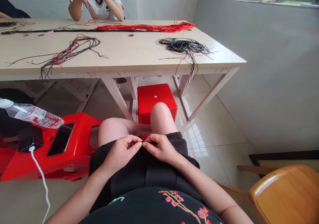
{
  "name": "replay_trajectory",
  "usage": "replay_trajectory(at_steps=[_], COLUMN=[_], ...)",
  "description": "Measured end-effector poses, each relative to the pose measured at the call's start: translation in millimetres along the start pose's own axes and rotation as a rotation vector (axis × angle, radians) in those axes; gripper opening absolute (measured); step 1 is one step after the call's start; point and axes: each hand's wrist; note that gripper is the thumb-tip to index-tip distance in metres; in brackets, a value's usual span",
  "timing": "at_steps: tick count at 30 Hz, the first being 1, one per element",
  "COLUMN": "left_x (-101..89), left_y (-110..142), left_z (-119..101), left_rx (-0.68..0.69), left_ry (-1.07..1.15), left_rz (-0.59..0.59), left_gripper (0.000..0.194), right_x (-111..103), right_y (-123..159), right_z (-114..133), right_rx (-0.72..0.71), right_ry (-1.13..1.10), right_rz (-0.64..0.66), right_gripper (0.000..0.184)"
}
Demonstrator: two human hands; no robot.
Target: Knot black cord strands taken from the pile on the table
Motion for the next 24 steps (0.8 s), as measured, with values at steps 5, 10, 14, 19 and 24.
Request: replay_trajectory(at_steps=[5,10,14,19,24], left_x=[4.5,11.6,14.5,14.1,15.4], left_y=[-1,0,-3,-7,-9], left_z=[-11,-17,-16,-15,-8], left_rx=[-0.057,0.006,0.076,0.034,-0.035], left_ry=[0.03,-0.088,-0.164,-0.131,0.013], left_rz=[0.044,0.061,-0.004,-0.037,0.028], left_gripper=[0.027,0.025,0.022,0.018,0.019], right_x=[-3,-7,-8,-8,-5], right_y=[2,5,9,9,8], right_z=[-3,-6,-7,-2,1], right_rx=[0.133,0.164,0.153,0.136,0.086], right_ry=[-0.192,-0.187,-0.215,-0.336,-0.501], right_rz=[-0.072,-0.067,-0.078,-0.126,-0.11], right_gripper=[0.023,0.028,0.033,0.029,0.023])
Point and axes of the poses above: each hand's wrist, its own y-axis away from the middle knuckle, its own x-axis out of the palm, z = x × y, and after that the axes turned 3 degrees about x, right-handed
